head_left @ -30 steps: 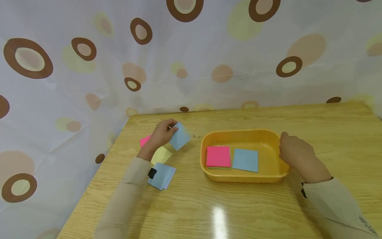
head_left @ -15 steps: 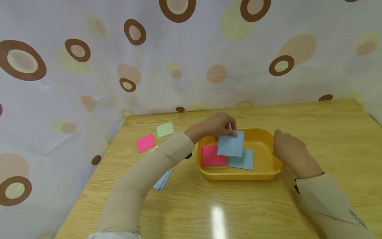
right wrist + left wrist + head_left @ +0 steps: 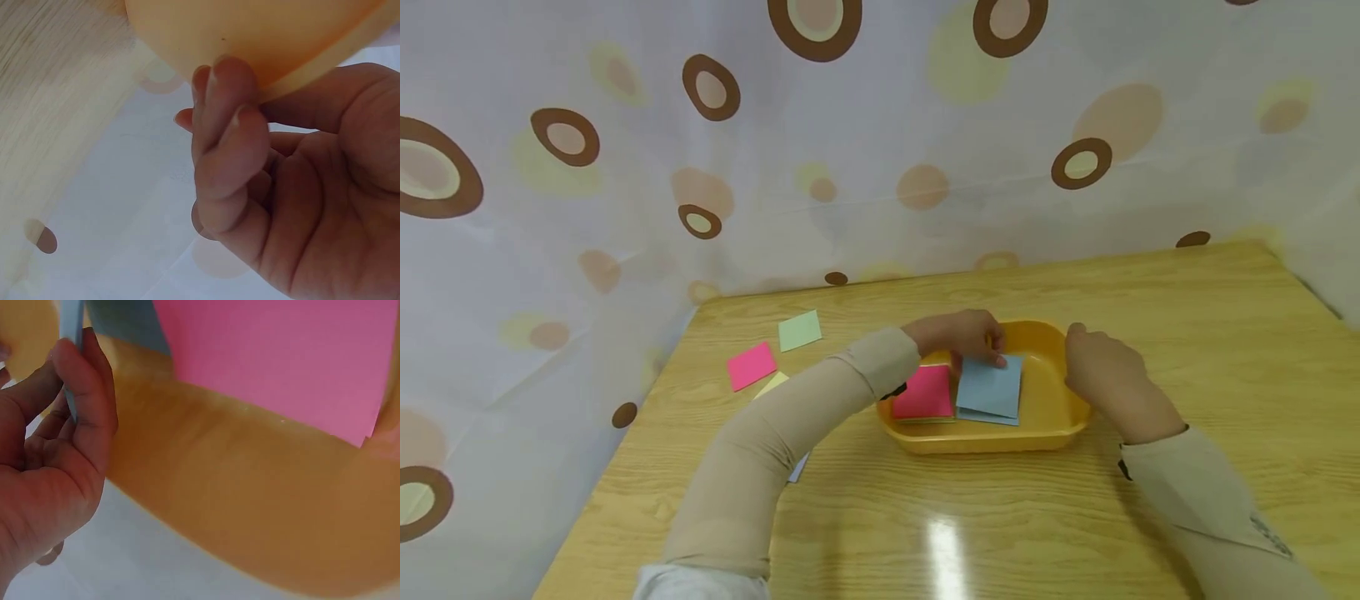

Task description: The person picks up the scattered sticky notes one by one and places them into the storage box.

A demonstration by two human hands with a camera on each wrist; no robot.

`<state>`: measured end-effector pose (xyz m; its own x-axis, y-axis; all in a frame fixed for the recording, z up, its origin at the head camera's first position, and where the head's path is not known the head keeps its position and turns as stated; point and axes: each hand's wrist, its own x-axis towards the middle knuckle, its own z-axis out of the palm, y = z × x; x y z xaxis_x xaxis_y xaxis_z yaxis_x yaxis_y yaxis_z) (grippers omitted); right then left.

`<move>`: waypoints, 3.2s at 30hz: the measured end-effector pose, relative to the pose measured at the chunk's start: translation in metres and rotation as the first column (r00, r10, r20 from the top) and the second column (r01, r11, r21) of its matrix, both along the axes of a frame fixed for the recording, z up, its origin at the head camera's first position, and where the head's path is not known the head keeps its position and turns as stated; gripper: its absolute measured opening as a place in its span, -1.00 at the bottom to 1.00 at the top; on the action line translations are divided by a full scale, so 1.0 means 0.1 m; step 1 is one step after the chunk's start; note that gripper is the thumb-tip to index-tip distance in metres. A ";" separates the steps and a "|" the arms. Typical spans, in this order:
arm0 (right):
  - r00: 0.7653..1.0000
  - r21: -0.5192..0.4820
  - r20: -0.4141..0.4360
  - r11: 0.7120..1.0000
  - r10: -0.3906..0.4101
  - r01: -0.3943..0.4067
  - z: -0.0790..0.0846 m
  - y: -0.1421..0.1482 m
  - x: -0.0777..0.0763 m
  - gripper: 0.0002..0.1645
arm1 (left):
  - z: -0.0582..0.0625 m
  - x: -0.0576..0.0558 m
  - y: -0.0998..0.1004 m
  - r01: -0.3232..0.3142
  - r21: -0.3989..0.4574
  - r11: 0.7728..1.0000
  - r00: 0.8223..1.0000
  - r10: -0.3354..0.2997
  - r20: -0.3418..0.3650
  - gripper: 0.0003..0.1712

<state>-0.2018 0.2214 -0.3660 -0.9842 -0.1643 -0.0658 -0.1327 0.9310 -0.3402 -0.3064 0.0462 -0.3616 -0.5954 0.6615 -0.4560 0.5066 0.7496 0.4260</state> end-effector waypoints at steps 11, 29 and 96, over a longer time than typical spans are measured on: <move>1.000 0.016 0.016 1.000 -0.004 0.004 0.02 -0.01 -0.01 -0.76 | -0.09 0.18 0.14 0.071 -0.293 0.953 0.917 -0.178 -0.358 -0.69; 1.000 0.034 0.009 0.999 0.002 -0.003 0.02 -0.09 -0.02 -0.74 | -0.11 0.38 0.08 0.260 -0.414 0.872 0.906 -0.368 -0.207 -0.17; 1.000 0.039 -0.006 0.999 -0.001 0.002 -0.04 -0.12 0.07 -0.66 | -0.46 -0.82 -3.01 -0.604 0.063 0.794 0.772 0.603 -0.199 -0.28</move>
<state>-0.1950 0.2092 -0.3704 -0.9848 -0.1603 -0.0663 -0.1332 0.9438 -0.3025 -0.3889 -0.2553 -0.4072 -0.9490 0.1336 -0.2855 0.0219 0.9316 0.3629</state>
